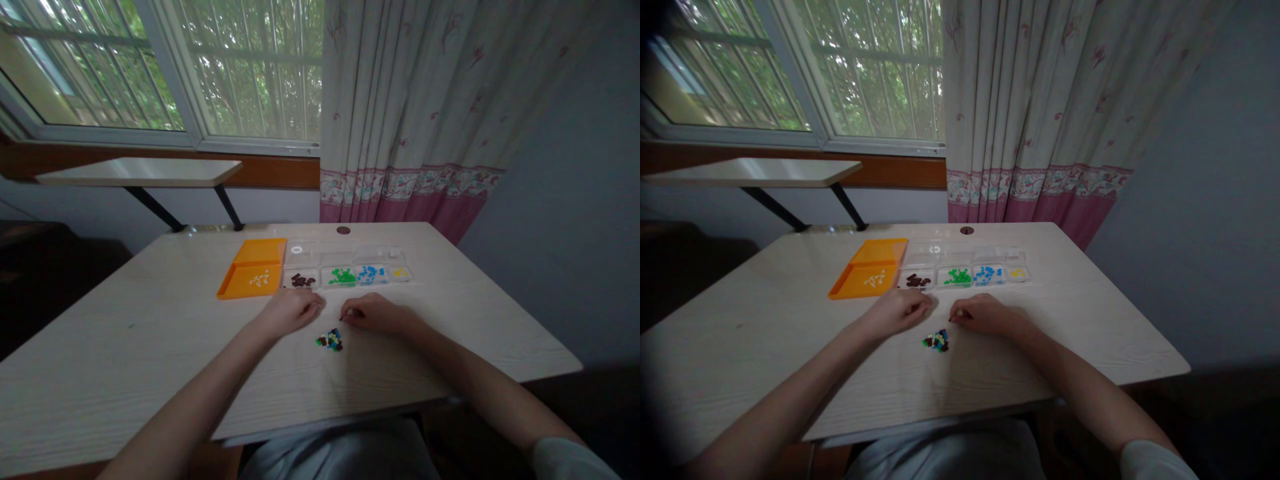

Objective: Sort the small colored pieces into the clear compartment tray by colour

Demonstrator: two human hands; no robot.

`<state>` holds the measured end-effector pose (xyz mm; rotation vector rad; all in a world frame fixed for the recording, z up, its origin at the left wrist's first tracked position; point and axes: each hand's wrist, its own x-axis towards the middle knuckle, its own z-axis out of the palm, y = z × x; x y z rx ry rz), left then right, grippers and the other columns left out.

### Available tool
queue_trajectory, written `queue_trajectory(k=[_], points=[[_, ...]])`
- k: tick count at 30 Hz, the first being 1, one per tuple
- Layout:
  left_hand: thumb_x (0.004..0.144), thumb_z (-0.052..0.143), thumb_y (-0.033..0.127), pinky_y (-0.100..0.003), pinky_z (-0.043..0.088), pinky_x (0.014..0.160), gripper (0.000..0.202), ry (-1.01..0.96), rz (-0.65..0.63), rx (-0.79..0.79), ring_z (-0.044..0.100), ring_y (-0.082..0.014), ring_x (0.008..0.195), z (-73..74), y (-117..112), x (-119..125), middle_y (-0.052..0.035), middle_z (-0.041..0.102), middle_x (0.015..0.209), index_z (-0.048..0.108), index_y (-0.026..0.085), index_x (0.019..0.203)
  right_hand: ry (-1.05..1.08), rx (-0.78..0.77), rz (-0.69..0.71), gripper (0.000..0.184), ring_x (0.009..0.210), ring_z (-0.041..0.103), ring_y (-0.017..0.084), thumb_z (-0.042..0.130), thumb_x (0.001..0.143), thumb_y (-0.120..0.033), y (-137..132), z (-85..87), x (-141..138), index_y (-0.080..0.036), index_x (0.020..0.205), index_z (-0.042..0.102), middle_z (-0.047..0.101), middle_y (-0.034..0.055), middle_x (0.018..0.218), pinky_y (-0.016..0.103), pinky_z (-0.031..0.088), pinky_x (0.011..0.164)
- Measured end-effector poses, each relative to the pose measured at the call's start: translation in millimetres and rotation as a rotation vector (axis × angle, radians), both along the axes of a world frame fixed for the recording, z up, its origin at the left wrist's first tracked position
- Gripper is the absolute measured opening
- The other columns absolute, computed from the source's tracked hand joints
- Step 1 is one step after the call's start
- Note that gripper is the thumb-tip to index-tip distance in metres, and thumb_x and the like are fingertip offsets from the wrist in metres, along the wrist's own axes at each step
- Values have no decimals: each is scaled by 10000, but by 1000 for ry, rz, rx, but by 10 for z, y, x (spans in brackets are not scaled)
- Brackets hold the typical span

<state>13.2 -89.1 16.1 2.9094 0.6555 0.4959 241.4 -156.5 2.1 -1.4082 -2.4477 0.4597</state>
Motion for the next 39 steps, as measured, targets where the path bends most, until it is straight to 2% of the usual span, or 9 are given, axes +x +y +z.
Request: queue_trajectory(k=[4,9,17,21,24,28,32,39], points=[[849,430,235,-183,389,581,205,5,-85,10,592,-102,653,-50,-93,105,-12,662,766,628,184,827,79,53,-41,155,584,553,91,518,819,-255,-13,-3,-58,-199,915,626,639,-10,676,180,366,577],[861,441,276,-181,383,565,211,-40,-108,27,585,-94,626,-27,-110,126,-7,655,732,631,187,841,133,135,-83,167,567,553,93,512,824,-277,-16,-22,-93,-180,897,627,638,-3,651,184,374,581],[850,446,253,-180,402,553,207,-116,-99,44,590,-89,604,-44,-136,151,-8,655,701,640,182,840,190,161,-105,174,512,527,85,534,805,-302,-31,-19,-145,-176,864,639,618,-8,596,181,371,547],[827,465,242,-186,415,565,186,-144,-52,64,590,-100,619,-47,-73,98,-10,656,707,640,186,855,209,78,-94,168,478,490,71,549,789,-282,-34,-8,-143,-167,876,635,583,-27,550,172,359,524],[830,460,248,-184,419,553,195,-215,0,75,576,-98,602,-29,-3,27,-20,657,707,638,173,857,157,-46,0,141,464,474,62,565,758,-228,-55,26,-129,-174,857,648,568,-40,537,165,348,510],[836,472,266,-178,425,549,194,-316,43,96,568,-93,591,-2,54,-47,-28,654,714,633,159,847,108,-156,92,195,504,511,69,576,727,-195,-90,81,-120,-197,902,660,599,-37,582,164,360,524],[838,484,278,-173,425,548,188,-360,87,113,566,-85,585,8,55,-68,-38,656,763,623,152,854,74,-170,64,243,531,536,85,585,730,-241,-93,92,-126,-222,962,656,618,-28,607,179,373,537],[837,498,260,-171,417,541,172,-425,79,174,550,-76,544,26,43,-65,-27,647,695,624,145,844,52,-142,95,260,529,531,85,585,738,-257,-93,110,-140,-247,989,655,613,-35,599,182,371,545]])
